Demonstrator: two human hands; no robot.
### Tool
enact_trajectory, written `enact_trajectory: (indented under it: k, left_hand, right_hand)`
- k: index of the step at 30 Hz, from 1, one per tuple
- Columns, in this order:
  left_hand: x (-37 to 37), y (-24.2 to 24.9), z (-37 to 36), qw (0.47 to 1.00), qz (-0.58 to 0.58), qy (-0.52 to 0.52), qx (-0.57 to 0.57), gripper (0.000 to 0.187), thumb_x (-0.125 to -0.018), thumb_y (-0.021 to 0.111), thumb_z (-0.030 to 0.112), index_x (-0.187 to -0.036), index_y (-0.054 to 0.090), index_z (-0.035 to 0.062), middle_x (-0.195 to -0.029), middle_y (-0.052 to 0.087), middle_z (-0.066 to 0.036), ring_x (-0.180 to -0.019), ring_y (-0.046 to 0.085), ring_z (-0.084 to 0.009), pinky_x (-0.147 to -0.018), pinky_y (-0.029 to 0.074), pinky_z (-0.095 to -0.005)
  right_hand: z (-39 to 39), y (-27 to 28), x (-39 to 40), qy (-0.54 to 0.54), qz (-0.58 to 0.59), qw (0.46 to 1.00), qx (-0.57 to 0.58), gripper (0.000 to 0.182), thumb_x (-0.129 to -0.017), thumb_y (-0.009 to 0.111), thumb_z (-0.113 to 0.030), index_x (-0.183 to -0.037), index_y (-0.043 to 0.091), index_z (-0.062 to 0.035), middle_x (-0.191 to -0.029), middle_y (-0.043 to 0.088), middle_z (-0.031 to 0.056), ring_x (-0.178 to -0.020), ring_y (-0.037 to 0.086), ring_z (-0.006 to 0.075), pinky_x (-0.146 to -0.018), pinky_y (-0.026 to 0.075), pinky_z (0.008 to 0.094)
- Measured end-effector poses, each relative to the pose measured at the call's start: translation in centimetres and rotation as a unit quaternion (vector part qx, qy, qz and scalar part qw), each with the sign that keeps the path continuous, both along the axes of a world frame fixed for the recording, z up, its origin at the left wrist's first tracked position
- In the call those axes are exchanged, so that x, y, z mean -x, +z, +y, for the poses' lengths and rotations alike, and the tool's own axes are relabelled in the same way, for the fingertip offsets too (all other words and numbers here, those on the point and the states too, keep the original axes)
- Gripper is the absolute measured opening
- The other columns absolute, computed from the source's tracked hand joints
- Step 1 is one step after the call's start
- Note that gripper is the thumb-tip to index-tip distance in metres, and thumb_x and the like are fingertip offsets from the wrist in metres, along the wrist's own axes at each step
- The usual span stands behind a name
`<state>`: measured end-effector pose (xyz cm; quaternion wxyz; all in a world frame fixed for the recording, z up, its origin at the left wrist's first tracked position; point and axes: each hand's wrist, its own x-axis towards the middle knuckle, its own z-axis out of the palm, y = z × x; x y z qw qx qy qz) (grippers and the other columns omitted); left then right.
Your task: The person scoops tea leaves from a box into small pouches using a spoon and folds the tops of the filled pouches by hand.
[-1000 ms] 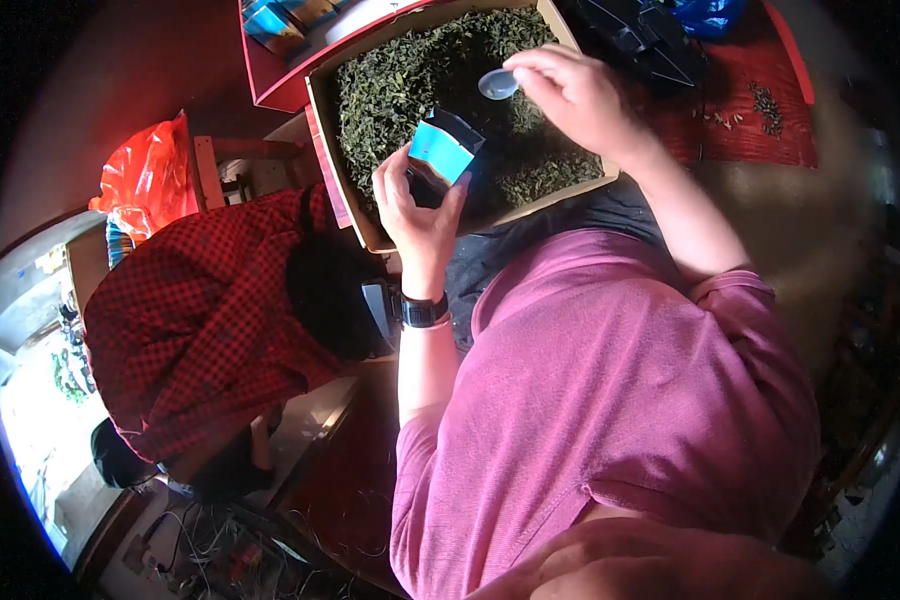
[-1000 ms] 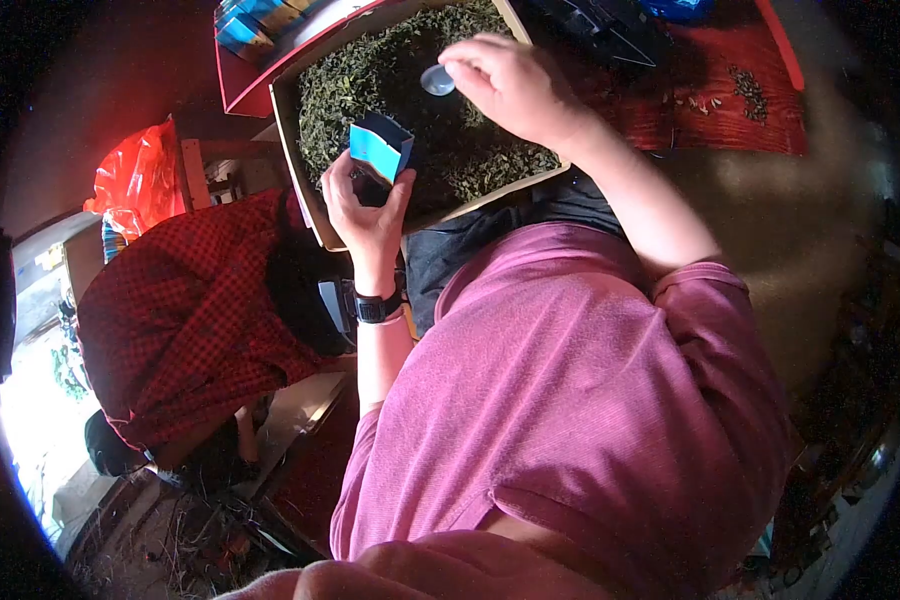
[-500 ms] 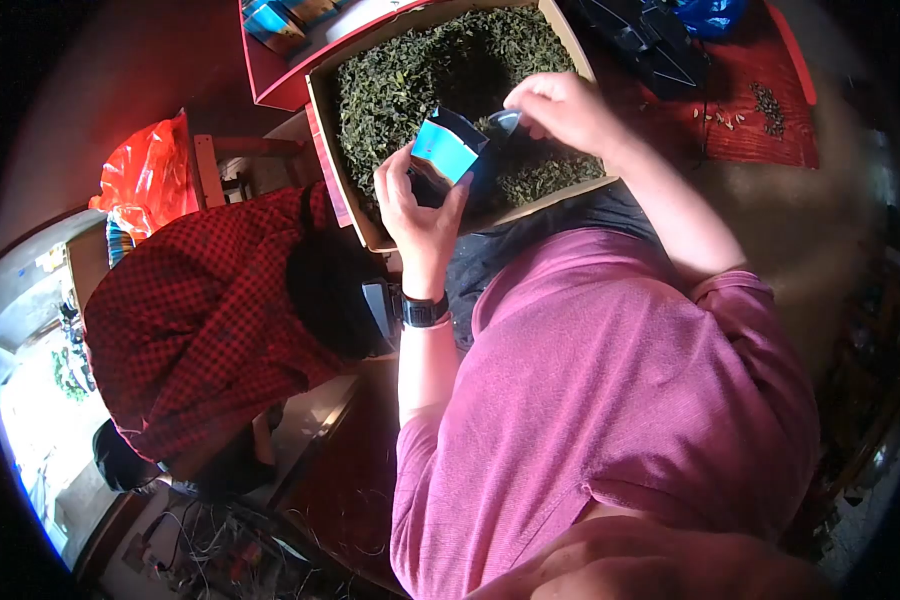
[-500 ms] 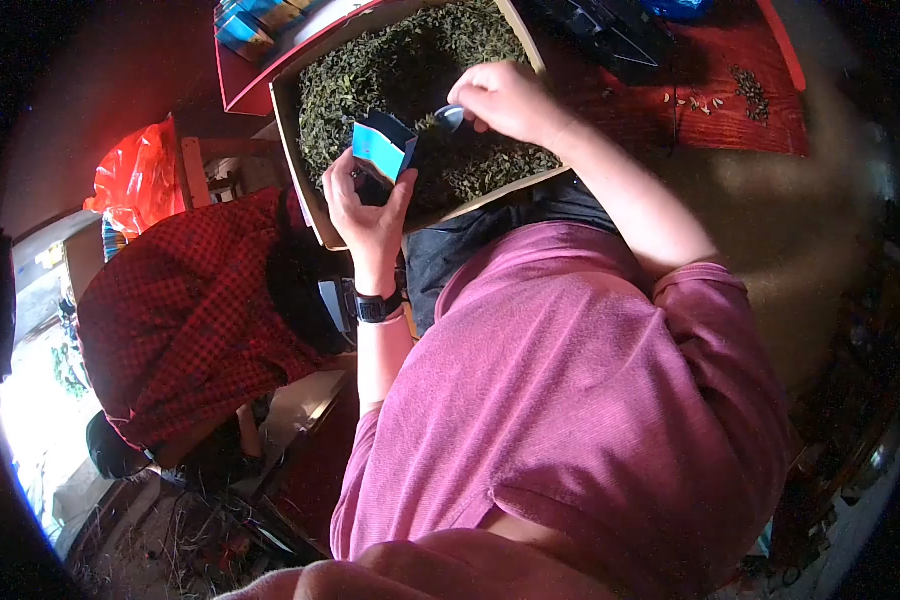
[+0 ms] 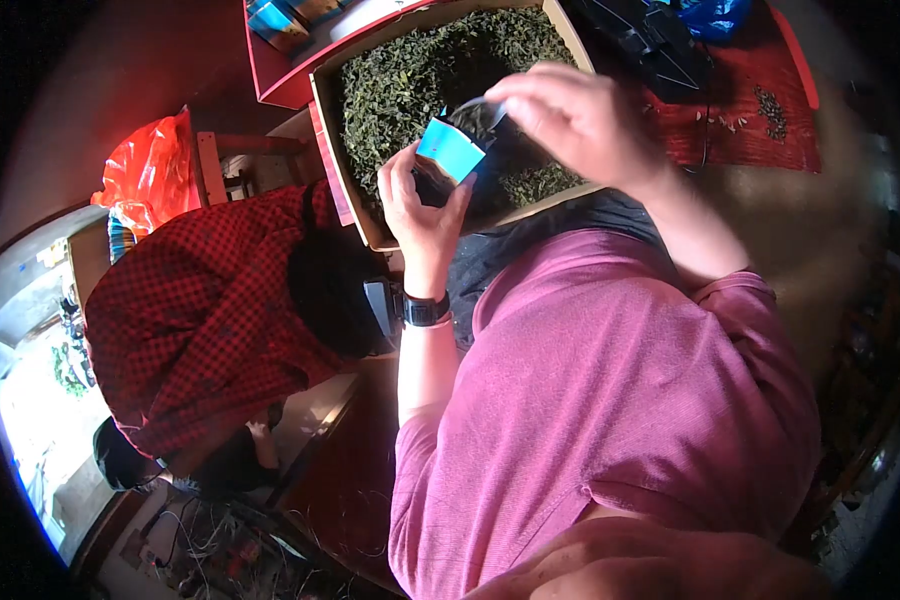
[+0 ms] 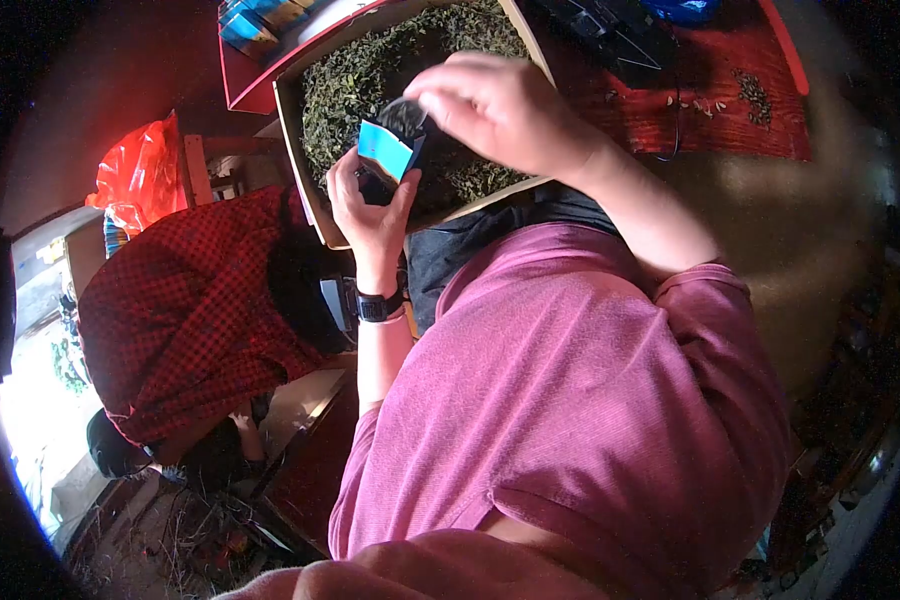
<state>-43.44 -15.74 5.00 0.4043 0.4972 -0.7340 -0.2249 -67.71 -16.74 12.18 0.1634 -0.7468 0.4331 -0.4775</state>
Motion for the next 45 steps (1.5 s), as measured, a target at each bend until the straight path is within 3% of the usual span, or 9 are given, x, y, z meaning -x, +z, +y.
enact_trajectory:
  k: [4,9,15,19,26,32,39,43,45]
  left_hand:
    - [0.1,0.0,0.0,1.0,0.01,-0.008,0.01,0.073,-0.07,0.091,0.009,-0.135,0.058,0.0035,-0.124,0.058,-0.015,-0.115,0.06,-0.0315,-0.101,0.05,-0.0396]
    - [-0.1,-0.1,0.0,1.0,0.009,0.001,-0.002,0.073,-0.07,0.09,0.009,-0.135,0.058,0.004,-0.124,0.058,-0.015,-0.115,0.06,-0.0318,-0.101,0.05,-0.0402]
    - [0.0,-0.2,0.0,1.0,0.003,0.012,-0.007,0.073,-0.069,0.091,0.009,-0.134,0.058,0.0043,-0.123,0.058,-0.015,-0.115,0.061,-0.0323,-0.101,0.05,-0.041]
    - [-0.1,-0.4,0.0,1.0,0.0,0.012,0.001,0.073,-0.069,0.091,0.011,-0.134,0.059,0.0043,-0.122,0.059,-0.015,-0.114,0.061,-0.033,-0.1,0.051,-0.0412]
    - [0.0,-0.2,0.0,1.0,-0.01,0.011,-0.004,0.073,-0.07,0.092,0.011,-0.134,0.058,0.0044,-0.122,0.059,-0.016,-0.115,0.061,-0.0332,-0.1,0.051,-0.0412]
    - [0.1,-0.2,-0.1,1.0,-0.007,0.019,0.016,0.065,-0.071,0.093,0.016,-0.126,0.061,0.0026,-0.116,0.061,-0.012,-0.106,0.062,-0.0276,-0.094,0.051,-0.0372]
    - [0.1,-0.2,0.0,1.0,0.003,0.003,-0.011,0.074,-0.07,0.091,0.009,-0.136,0.058,0.0032,-0.124,0.058,-0.016,-0.116,0.06,-0.032,-0.103,0.049,-0.0397]
    - [0.1,0.0,0.1,1.0,-0.004,0.006,-0.018,0.074,-0.071,0.09,0.006,-0.137,0.057,0.0028,-0.126,0.056,-0.015,-0.118,0.059,-0.0302,-0.106,0.049,-0.0393]
    - [0.2,0.0,0.1,1.0,0.002,0.002,-0.014,0.074,-0.071,0.09,0.006,-0.137,0.057,0.0027,-0.126,0.056,-0.015,-0.118,0.059,-0.0299,-0.106,0.049,-0.0393]
  right_hand:
    - [0.5,-1.1,-1.4,0.033,0.093,0.991,0.094,0.02,-0.091,0.074,-0.009,-0.112,0.074,-0.0073,-0.091,0.069,0.0074,-0.08,0.068,0.024,-0.071,0.058,0.0367]
    - [-0.1,-0.4,-0.3,-0.015,0.024,0.993,0.118,0.019,-0.095,0.074,-0.017,-0.113,0.076,-0.0099,-0.09,0.07,0.0034,-0.076,0.068,0.0168,-0.066,0.057,0.0298]
    - [-1.7,-3.4,1.7,-0.085,0.047,0.995,0.017,0.02,-0.098,0.068,-0.007,-0.117,0.073,-0.0035,-0.09,0.068,0.0098,-0.073,0.065,0.0194,-0.066,0.051,0.0292]
    - [-1.3,-6.9,0.8,-0.077,0.14,0.981,-0.109,0.012,-0.096,0.07,-0.016,-0.103,0.073,-0.0076,-0.092,0.07,0.0122,-0.083,0.072,0.0319,-0.073,0.058,0.0405]
    - [-1.3,-8.7,0.5,-0.052,0.064,0.981,-0.174,0.009,-0.094,0.069,-0.014,-0.097,0.075,-0.0079,-0.089,0.074,0.012,-0.086,0.073,0.0335,-0.078,0.057,0.0419]
    - [-1.5,-6.3,1.7,-0.036,-0.186,0.893,-0.407,0.025,-0.102,0.061,-0.026,-0.107,0.078,-0.0077,-0.083,0.071,0.0006,-0.067,0.063,0.0065,-0.058,0.047,0.0197]
    - [-1.1,-2.7,3.3,-0.012,-0.291,0.897,-0.333,0.026,-0.103,0.061,-0.026,-0.11,0.078,-0.0071,-0.086,0.071,-0.0009,-0.07,0.065,0.0049,-0.057,0.047,0.0167]
    - [0.2,-1.3,1.3,0.029,-0.239,0.952,-0.19,0.021,-0.104,0.064,-0.018,-0.113,0.076,-0.0036,-0.09,0.073,0.0034,-0.073,0.066,0.0076,-0.061,0.052,0.0235]
    - [0.2,-0.9,0.7,0.025,-0.025,0.999,0.006,0.019,-0.099,0.068,-0.01,-0.116,0.074,-0.0033,-0.094,0.071,0.0066,-0.075,0.067,0.0139,-0.066,0.053,0.0259]
